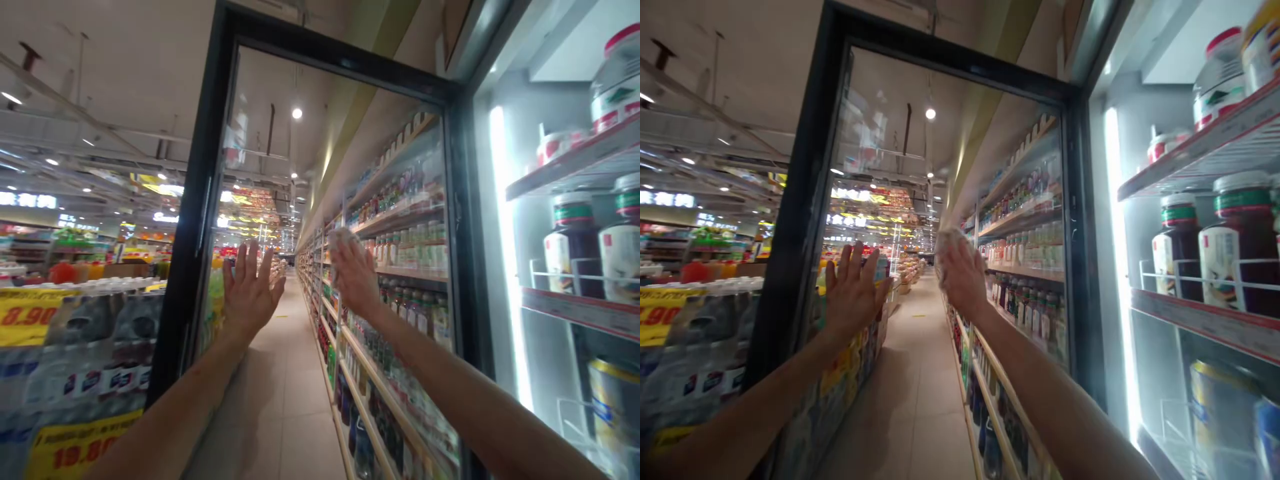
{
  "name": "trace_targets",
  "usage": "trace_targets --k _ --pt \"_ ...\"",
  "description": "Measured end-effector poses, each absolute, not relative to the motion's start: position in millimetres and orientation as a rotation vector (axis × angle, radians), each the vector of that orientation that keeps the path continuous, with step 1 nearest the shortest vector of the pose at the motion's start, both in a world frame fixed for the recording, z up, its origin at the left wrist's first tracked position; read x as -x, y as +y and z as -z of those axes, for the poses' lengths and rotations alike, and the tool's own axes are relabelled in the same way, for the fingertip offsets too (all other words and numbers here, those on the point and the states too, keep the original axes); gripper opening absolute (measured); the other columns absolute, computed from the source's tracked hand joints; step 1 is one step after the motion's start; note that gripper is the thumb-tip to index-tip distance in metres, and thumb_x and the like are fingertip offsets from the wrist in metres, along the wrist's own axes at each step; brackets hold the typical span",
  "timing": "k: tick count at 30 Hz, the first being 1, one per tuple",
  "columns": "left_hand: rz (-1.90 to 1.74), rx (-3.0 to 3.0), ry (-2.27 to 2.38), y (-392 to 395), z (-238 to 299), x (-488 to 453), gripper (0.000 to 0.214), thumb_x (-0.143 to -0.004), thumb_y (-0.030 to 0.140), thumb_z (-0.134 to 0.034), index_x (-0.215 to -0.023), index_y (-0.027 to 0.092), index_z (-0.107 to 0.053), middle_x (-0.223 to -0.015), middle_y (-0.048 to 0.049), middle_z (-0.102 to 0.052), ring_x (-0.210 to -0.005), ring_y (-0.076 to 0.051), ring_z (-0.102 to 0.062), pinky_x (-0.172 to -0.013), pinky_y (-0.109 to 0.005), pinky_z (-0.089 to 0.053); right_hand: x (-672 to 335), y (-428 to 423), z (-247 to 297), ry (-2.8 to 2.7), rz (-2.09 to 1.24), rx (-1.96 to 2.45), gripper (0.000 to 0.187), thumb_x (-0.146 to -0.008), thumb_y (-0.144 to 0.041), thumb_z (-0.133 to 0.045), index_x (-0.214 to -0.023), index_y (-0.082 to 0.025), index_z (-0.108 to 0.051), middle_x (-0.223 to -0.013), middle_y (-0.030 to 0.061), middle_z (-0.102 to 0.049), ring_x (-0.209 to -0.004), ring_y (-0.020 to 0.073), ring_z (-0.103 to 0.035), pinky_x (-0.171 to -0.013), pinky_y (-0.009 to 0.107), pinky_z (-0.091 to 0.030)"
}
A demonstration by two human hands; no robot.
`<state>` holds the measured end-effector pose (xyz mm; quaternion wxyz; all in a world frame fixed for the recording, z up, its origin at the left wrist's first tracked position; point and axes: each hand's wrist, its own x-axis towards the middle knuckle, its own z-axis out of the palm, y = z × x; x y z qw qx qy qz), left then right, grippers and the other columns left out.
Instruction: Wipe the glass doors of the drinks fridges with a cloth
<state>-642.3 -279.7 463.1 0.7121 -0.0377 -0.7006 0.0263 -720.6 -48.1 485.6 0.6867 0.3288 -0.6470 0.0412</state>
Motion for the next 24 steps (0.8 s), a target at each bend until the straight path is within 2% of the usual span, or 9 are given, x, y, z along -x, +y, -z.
trace_targets --k 3,9,11,15,17,21,24 --pt "-0.057 0.083 -1.563 -280.1 -462.9 643.3 0.056 -0.088 0.042 -0.043 -0.139 0.018 -0.036 -0.150 -0.0145 -0.026 -0.141 -0.029 -0.015 -0.112 -0.053 -0.011 718.7 -50.3 -473.3 -1.410 0.179 -1.021 0.051 -0.083 -0.026 -0.042 -0.134 -0.031 -0.044 -0.140 -0.0012 -0.047 -0.138 0.0185 -0.026 -0.115 0.045 -0.016" --pt "-0.070 0.075 -1.567 -279.6 -462.8 644.1 0.055 -0.089 0.042 -0.041 -0.138 0.017 -0.038 -0.149 -0.0149 -0.026 -0.141 -0.029 -0.015 -0.112 -0.053 -0.012 728.8 -14.2 -494.7 -1.460 -0.401 -0.314 0.052 -0.087 -0.024 -0.033 -0.138 -0.024 -0.039 -0.145 0.0070 -0.039 -0.138 0.0258 -0.026 -0.109 0.053 -0.023" --pt "-0.071 0.075 -1.563 -279.9 -462.9 644.6 0.055 -0.089 0.043 -0.041 -0.137 0.017 -0.038 -0.149 -0.0150 -0.026 -0.141 -0.029 -0.015 -0.112 -0.053 -0.012 726.1 -22.7 -487.3 -1.461 -0.303 -0.422 0.052 -0.086 -0.025 -0.035 -0.139 -0.025 -0.039 -0.145 0.0053 -0.039 -0.139 0.0246 -0.025 -0.111 0.051 -0.020" --pt "-0.070 0.087 -1.560 -281.7 -462.3 646.4 0.055 -0.089 0.043 -0.041 -0.138 0.018 -0.037 -0.149 -0.0147 -0.026 -0.141 -0.030 -0.016 -0.112 -0.053 -0.013 722.6 -33.9 -469.9 -1.419 0.102 -0.854 0.048 -0.085 -0.025 -0.040 -0.132 -0.028 -0.047 -0.140 0.0008 -0.046 -0.137 0.0196 -0.028 -0.114 0.044 -0.016" --pt "-0.070 0.091 -1.551 -282.4 -462.0 647.3 0.055 -0.088 0.043 -0.042 -0.138 0.019 -0.037 -0.150 -0.0143 -0.026 -0.140 -0.030 -0.017 -0.112 -0.053 -0.013 726.6 -23.2 -473.9 -1.423 -0.012 -0.729 0.047 -0.085 -0.024 -0.038 -0.131 -0.027 -0.048 -0.139 0.0033 -0.047 -0.136 0.0215 -0.031 -0.112 0.047 -0.019" --pt "-0.071 0.087 -1.532 -282.3 -462.3 647.1 0.056 -0.088 0.044 -0.043 -0.138 0.019 -0.038 -0.149 -0.0145 -0.028 -0.140 -0.030 -0.018 -0.111 -0.054 -0.014 733.3 -5.1 -484.5 -1.404 -0.449 -0.257 0.050 -0.086 -0.025 -0.033 -0.135 -0.020 -0.044 -0.143 0.0107 -0.041 -0.135 0.0295 -0.030 -0.105 0.056 -0.025" --pt "-0.077 0.085 -1.530 -281.7 -462.8 646.0 0.055 -0.088 0.043 -0.043 -0.137 0.018 -0.039 -0.148 -0.0155 -0.030 -0.140 -0.031 -0.019 -0.111 -0.054 -0.015 729.1 -13.8 -469.3 -1.430 -0.248 -0.494 0.048 -0.087 -0.025 -0.034 -0.133 -0.022 -0.046 -0.143 0.0074 -0.042 -0.138 0.0257 -0.026 -0.109 0.052 -0.022"
